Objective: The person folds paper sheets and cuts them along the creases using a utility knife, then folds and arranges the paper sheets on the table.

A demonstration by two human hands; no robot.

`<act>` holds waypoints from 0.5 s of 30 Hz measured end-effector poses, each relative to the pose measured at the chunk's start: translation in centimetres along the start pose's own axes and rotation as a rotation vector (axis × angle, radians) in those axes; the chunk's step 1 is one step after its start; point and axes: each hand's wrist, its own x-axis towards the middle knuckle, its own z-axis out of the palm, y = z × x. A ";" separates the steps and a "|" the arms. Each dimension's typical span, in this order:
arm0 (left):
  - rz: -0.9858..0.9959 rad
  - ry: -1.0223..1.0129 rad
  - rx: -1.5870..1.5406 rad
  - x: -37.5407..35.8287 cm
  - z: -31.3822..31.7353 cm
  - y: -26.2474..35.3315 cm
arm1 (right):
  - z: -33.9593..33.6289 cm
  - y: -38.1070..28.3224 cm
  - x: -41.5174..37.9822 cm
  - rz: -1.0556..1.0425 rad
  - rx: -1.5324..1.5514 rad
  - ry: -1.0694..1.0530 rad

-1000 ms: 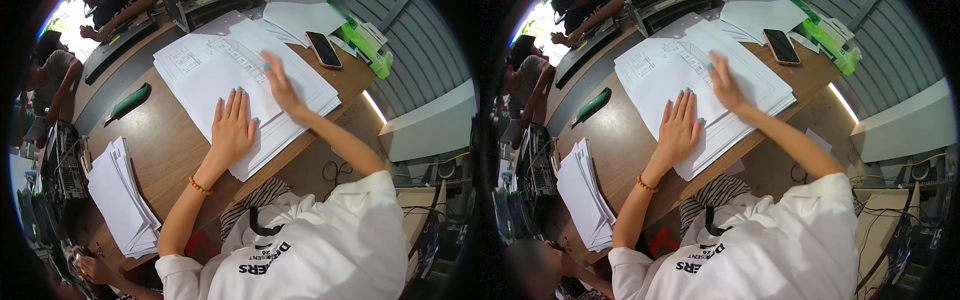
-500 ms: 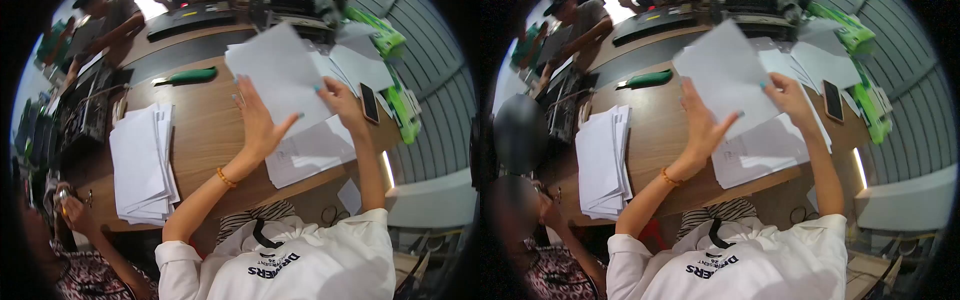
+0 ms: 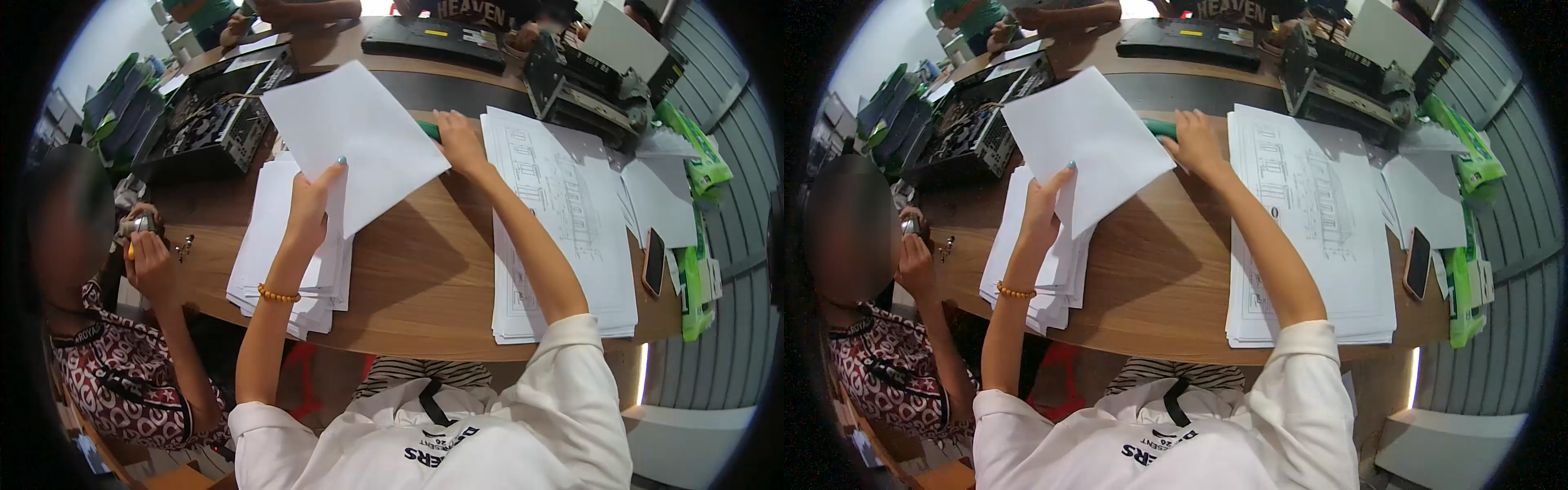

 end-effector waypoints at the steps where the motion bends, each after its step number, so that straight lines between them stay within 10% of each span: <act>1: -0.015 0.035 -0.015 -0.3 -0.3 0.1 | 0.7 -0.6 -0.1 0.022 -0.058 -0.070; 15: -0.125 -0.218 0.374 0.8 1.2 -3.5 | -21.3 -5.1 -14.2 0.364 0.065 -0.214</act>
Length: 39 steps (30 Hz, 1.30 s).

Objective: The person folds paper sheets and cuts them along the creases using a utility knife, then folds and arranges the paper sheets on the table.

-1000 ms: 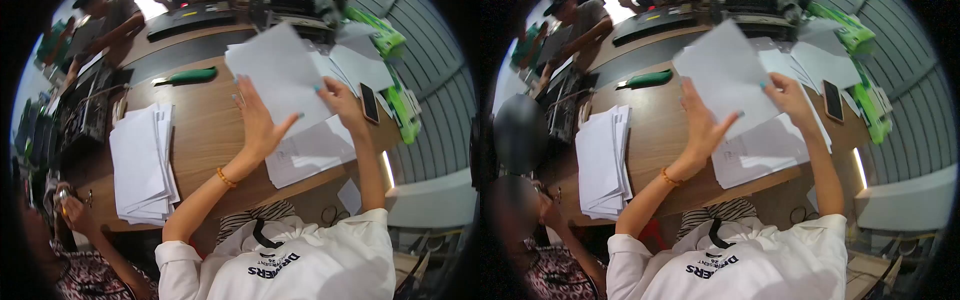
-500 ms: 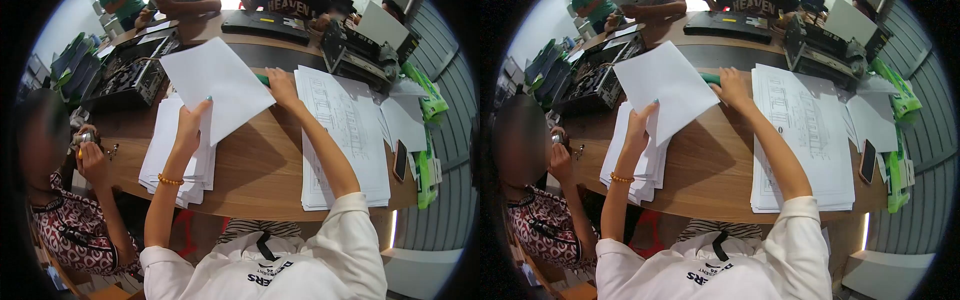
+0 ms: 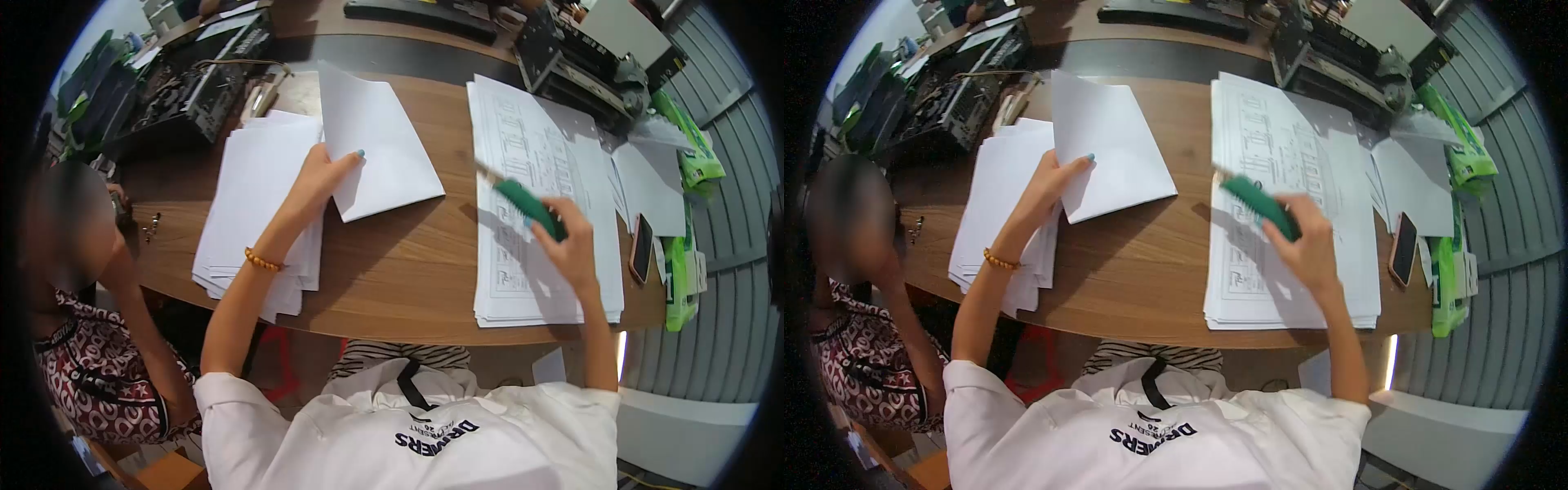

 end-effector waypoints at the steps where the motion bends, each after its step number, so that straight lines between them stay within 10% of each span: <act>1: -0.024 -0.015 0.021 0.2 0.4 -0.2 | -0.2 0.0 -1.9 -0.032 -0.014 -0.023; 26: -0.022 -0.101 0.290 0.7 0.5 -0.9 | 2.4 -2.3 -5.2 -0.033 -0.146 0.026; 29: 0.233 0.318 0.910 -2.3 1.3 4.7 | 2.5 -2.4 -5.4 -0.095 -0.197 0.032; 30: 0.739 0.676 1.197 -1.5 0.5 3.6 | 2.6 -2.4 -5.4 -0.103 -0.199 0.033; 39: 0.666 -0.037 1.227 2.1 8.0 -3.5 | 3.1 -3.2 -5.3 -0.083 -0.194 0.063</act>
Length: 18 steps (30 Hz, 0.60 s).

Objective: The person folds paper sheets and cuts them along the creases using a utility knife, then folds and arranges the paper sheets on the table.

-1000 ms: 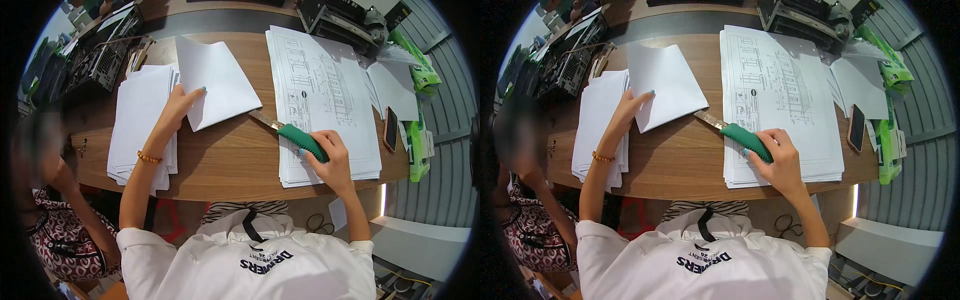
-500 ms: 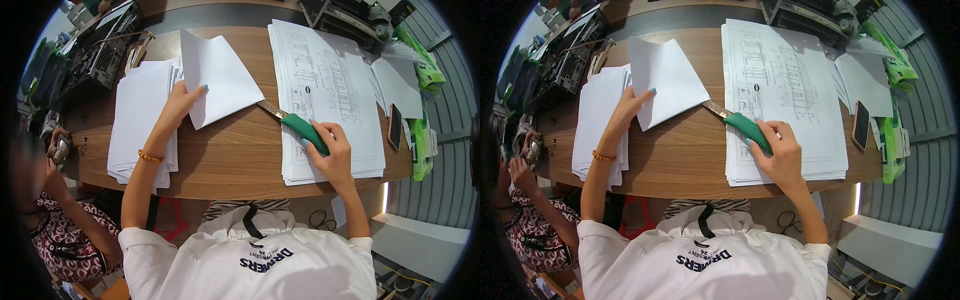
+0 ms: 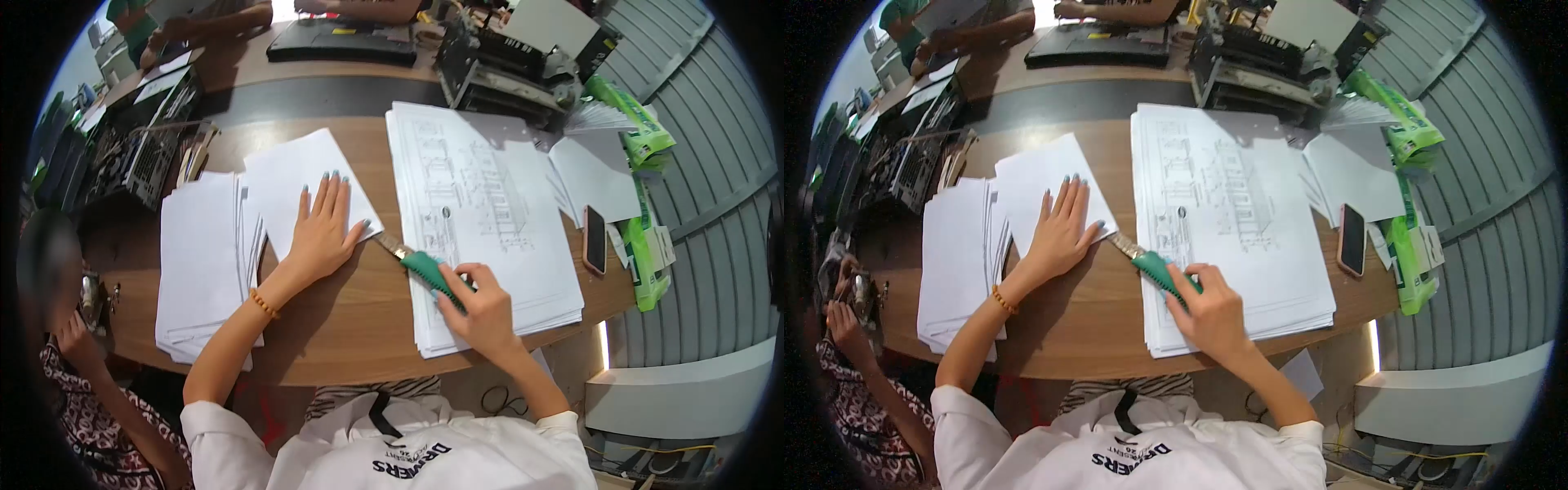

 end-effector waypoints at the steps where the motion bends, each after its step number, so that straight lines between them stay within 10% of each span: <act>1: -0.012 -0.039 -0.064 0.2 0.2 -0.3 | 0.2 0.0 0.2 0.009 -0.001 0.000; 18: -0.112 -0.007 0.000 1.3 0.6 -1.5 | 2.7 3.0 5.5 -0.099 0.047 -0.051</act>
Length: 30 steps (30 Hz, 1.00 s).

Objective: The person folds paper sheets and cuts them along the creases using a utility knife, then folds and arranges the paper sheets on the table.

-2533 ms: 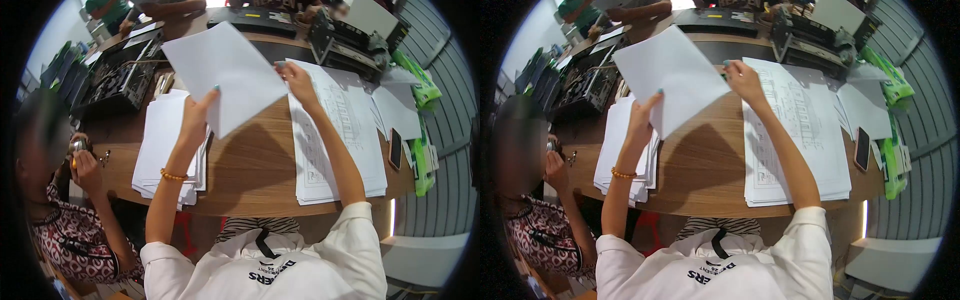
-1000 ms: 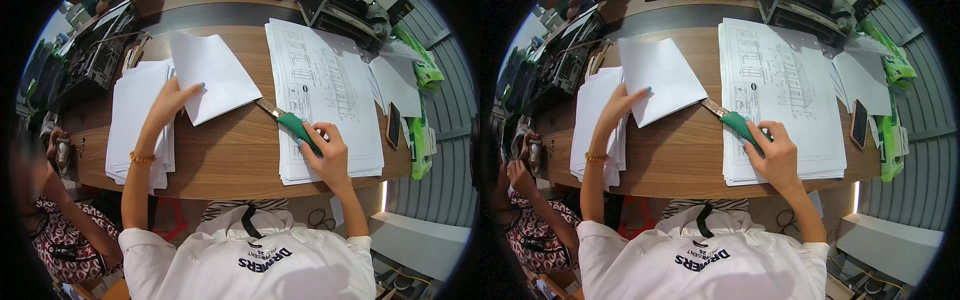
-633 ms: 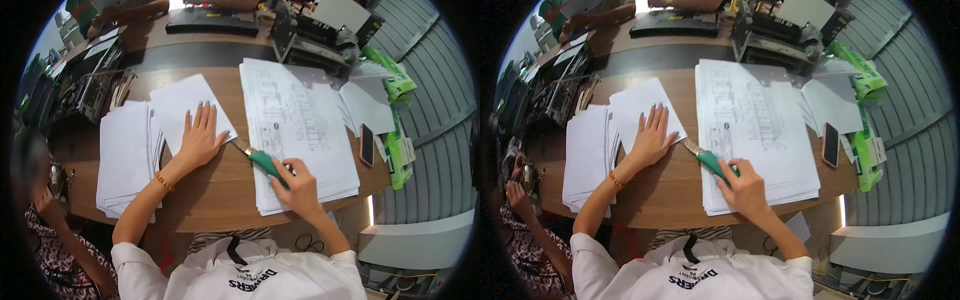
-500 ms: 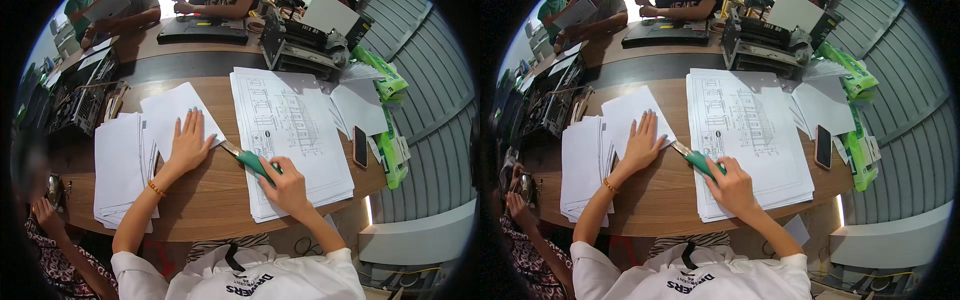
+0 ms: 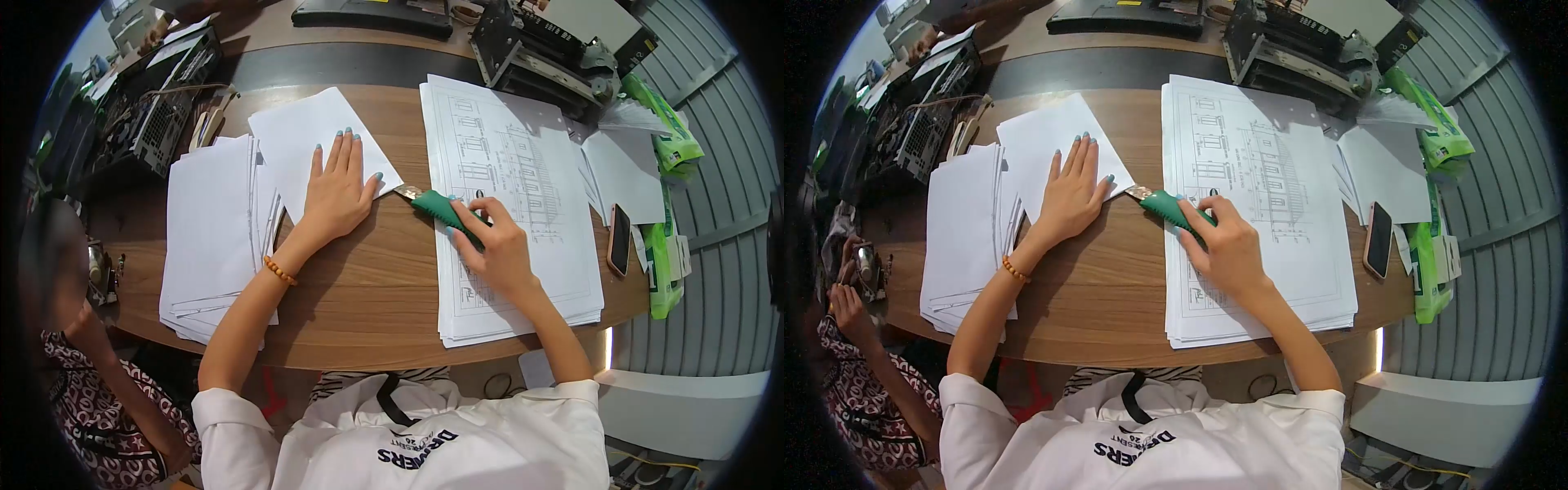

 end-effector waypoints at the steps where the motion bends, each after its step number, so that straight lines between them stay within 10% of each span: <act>1: 0.001 0.001 0.000 0.0 -0.1 0.1 | -0.2 0.0 -0.2 0.009 -0.024 -0.008; 30: 0.015 0.066 0.002 -0.1 0.0 0.5 | 8.7 5.6 15.1 -0.149 0.009 0.104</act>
